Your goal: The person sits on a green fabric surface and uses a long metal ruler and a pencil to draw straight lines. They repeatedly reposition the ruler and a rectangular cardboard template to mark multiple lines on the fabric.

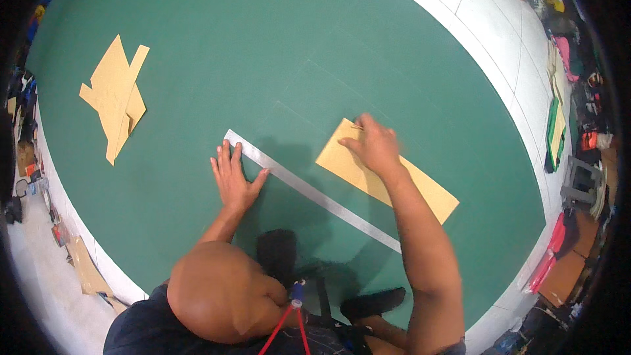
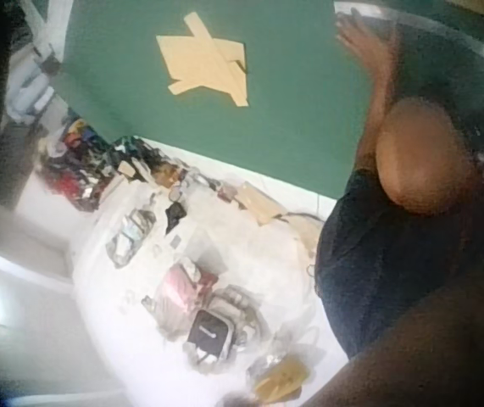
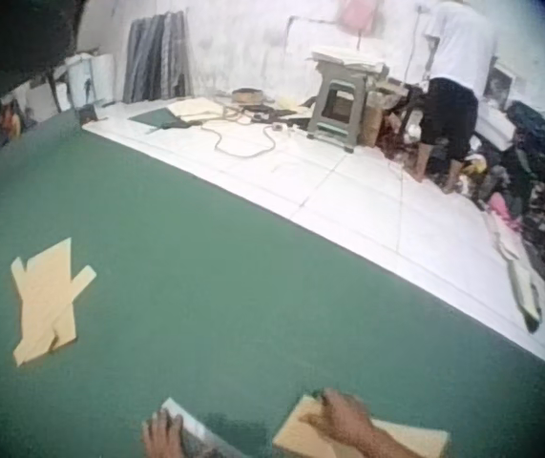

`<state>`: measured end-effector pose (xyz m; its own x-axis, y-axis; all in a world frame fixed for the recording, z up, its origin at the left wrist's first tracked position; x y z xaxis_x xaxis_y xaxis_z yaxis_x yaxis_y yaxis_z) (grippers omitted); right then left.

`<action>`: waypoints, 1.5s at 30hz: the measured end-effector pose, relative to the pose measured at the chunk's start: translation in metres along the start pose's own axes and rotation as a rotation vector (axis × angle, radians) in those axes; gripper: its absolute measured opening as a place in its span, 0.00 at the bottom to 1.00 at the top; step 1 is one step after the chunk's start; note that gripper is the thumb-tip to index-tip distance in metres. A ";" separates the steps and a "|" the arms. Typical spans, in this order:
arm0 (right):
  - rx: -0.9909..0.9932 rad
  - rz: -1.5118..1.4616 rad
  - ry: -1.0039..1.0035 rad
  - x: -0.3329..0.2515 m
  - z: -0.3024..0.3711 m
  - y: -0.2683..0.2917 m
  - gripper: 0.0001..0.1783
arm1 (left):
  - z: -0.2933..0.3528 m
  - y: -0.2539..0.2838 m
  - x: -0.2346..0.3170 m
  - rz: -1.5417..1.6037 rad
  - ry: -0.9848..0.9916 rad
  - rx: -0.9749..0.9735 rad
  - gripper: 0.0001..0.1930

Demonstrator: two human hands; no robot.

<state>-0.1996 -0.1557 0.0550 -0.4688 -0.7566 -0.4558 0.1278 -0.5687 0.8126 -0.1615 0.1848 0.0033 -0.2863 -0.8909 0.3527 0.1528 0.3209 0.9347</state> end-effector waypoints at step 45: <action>0.292 -0.035 0.291 -0.081 -0.021 -0.065 0.19 | 0.001 0.003 -0.001 0.116 -0.022 0.074 0.49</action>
<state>-0.1517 -0.0644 0.0311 -0.1960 -0.8218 -0.5350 -0.1565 -0.5124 0.8444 -0.1621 0.1869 0.0055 -0.2910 -0.8393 0.4591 0.1160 0.4454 0.8878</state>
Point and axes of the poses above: each hand's wrist, its own z-axis away from the middle knuckle, its own y-axis out of the back of the hand, x = y × z, the point moved 4 cm from there along -z, towards the middle knuckle, and after that the axes turned 3 degrees about -z, right-handed, at the moved point
